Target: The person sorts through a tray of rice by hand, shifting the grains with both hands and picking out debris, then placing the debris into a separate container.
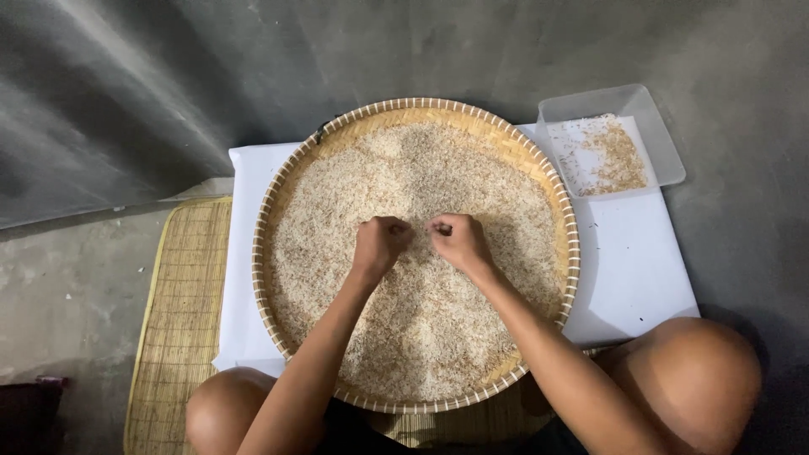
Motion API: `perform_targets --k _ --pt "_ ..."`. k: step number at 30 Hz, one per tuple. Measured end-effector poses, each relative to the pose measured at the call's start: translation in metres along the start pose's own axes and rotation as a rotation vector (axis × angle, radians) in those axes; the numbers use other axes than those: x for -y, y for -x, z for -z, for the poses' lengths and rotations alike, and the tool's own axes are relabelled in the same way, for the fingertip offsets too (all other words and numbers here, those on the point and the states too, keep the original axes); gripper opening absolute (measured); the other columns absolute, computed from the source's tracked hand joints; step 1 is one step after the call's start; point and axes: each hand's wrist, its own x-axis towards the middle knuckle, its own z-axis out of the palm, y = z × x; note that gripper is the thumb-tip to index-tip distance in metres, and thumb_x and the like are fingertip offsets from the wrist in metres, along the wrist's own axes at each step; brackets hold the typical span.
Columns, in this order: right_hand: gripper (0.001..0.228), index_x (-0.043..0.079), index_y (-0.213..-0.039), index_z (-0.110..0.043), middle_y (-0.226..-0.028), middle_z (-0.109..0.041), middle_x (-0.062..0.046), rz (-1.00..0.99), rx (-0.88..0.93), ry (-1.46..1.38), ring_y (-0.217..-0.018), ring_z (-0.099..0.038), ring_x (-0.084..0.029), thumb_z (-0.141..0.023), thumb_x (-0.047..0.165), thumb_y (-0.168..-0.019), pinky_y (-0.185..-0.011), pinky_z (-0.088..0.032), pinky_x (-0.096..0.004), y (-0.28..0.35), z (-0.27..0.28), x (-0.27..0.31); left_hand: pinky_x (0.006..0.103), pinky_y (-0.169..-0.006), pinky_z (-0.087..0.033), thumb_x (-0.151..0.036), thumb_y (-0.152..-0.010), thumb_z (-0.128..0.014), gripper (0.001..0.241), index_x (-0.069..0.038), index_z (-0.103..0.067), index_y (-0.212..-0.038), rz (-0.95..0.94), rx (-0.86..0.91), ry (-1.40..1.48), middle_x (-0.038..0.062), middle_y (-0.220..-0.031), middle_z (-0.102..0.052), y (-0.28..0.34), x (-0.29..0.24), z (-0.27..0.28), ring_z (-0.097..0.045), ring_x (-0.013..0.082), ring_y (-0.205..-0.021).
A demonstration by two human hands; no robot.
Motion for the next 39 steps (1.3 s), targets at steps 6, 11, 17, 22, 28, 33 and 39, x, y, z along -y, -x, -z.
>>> perform_targets --k 6,11,17,22,28,33,39 --pt "0.024 0.020 -0.108 -0.080 -0.089 -0.078 -0.012 0.186 0.070 0.220 -0.092 -0.075 -0.035 -0.069 0.029 -0.088 -0.081 -0.060 -0.045 -0.002 -0.022 0.005 0.0281 -0.056 -0.042 -0.020 -0.083 -0.064 0.011 -0.010 -0.065 -0.086 0.488 0.045 1.184 0.005 -0.071 -0.061 -0.001 -0.009 0.033 -0.053 0.0155 -0.061" --pt "0.016 0.015 -0.091 -0.077 -0.074 -0.072 -0.009 -0.023 0.091 -0.414 -0.069 -0.067 -0.024 -0.069 0.024 -0.082 -0.060 -0.050 -0.036 -0.002 -0.013 0.007 0.0263 -0.054 -0.034 -0.024 -0.075 -0.056 0.018 -0.009 -0.061 -0.084 0.482 0.116 1.218 0.003 -0.066 -0.056 0.001 0.002 0.042 -0.049 0.0137 -0.058" --pt "0.021 0.002 -0.089 -0.073 -0.061 -0.061 -0.008 -0.110 0.136 -0.744 -0.051 -0.051 -0.012 -0.061 0.010 -0.074 -0.045 -0.036 -0.023 0.017 0.011 0.032 0.0404 -0.077 -0.056 -0.032 -0.074 -0.079 0.024 -0.020 -0.084 -0.094 0.174 0.125 0.250 0.013 -0.082 -0.076 0.008 -0.004 0.033 -0.073 0.0354 -0.087" --pt "0.022 0.009 -0.091 -0.082 -0.066 -0.070 -0.009 0.073 0.080 -0.348 -0.061 -0.060 -0.014 -0.069 0.010 -0.073 -0.050 -0.045 -0.029 0.002 -0.012 -0.003 0.0485 -0.076 -0.060 -0.026 -0.076 -0.078 0.017 -0.021 -0.083 -0.092 0.016 0.098 0.012 0.011 -0.078 -0.077 0.014 0.003 0.013 -0.075 0.0384 -0.083" --pt "0.024 0.019 -0.098 -0.082 -0.084 -0.078 -0.011 0.085 0.110 0.130 -0.089 -0.075 -0.033 -0.076 0.030 -0.077 -0.077 -0.060 -0.043 0.006 -0.023 -0.002 0.0363 -0.056 -0.057 -0.025 -0.087 -0.070 0.020 -0.015 -0.082 -0.098 0.256 0.090 0.289 0.012 -0.076 -0.076 0.005 0.010 0.025 -0.071 0.0216 -0.063" --pt "0.019 0.021 -0.088 -0.081 -0.075 -0.074 -0.006 0.112 0.082 -0.010 -0.079 -0.073 -0.026 -0.079 0.029 -0.072 -0.074 -0.058 -0.041 0.018 -0.014 0.015 0.0278 -0.056 -0.043 -0.018 -0.077 -0.056 0.028 -0.005 -0.065 -0.099 0.465 0.128 1.114 0.009 -0.074 -0.065 0.004 0.001 0.054 -0.056 0.0172 -0.065" --pt "0.017 0.010 -0.087 -0.069 -0.066 -0.067 -0.011 -0.227 0.330 -1.080 -0.056 -0.063 -0.020 -0.060 0.017 -0.074 -0.048 -0.046 -0.029 -0.024 -0.017 -0.022 0.0375 -0.068 -0.056 -0.029 -0.083 -0.074 0.023 -0.012 -0.083 -0.096 0.261 -0.005 0.359 0.016 -0.086 -0.077 0.022 -0.017 0.062 -0.074 0.0335 -0.082"
